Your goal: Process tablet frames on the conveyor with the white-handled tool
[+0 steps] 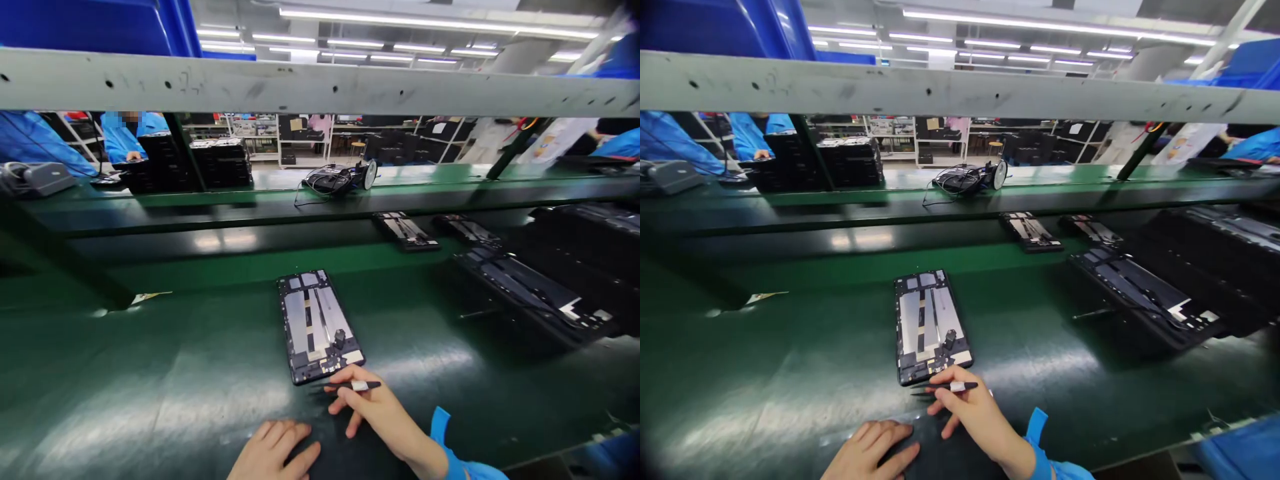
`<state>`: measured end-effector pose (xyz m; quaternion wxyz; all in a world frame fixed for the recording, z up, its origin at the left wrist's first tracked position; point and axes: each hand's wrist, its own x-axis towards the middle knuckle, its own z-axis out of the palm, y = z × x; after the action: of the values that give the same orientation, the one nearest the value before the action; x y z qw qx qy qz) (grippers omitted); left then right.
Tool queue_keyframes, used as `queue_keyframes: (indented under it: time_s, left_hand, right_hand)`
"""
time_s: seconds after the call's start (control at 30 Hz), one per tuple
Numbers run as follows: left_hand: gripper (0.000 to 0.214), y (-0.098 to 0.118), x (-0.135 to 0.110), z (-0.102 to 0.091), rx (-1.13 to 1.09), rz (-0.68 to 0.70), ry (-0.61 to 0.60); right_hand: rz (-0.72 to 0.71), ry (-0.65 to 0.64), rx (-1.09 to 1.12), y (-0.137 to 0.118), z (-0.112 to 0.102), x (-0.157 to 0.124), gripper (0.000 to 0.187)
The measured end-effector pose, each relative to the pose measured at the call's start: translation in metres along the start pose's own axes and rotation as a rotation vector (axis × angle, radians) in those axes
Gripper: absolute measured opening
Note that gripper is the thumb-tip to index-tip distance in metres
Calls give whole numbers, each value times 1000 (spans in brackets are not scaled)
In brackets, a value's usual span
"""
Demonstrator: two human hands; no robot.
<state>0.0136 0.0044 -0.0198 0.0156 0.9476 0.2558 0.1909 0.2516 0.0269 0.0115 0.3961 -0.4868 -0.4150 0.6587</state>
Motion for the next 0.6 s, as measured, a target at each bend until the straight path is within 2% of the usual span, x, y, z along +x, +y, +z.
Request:
queue_keyframes:
  time_s: [0.1,0.23,0.4,0.5,0.6]
  left_hand:
    - [30,7,3,-6,-42,-58,-16]
    - [26,7,0,-15,-39,-89,50]
    - [25,7,-3,-32,-43,-193,98]
    - [23,19,2,-33,-122,-122,68]
    - [22,30,6,-23,-133,-38,27]
  right_hand:
    - [10,47,50,-1,5,-2,41]
    - [39,139,98,2,0,-8,43]
    - [81,16,-36,9,-11,-16,42]
    - [108,-85,-132,9,-11,-18,33]
    - [120,-152,-195,5,-10,-18,24]
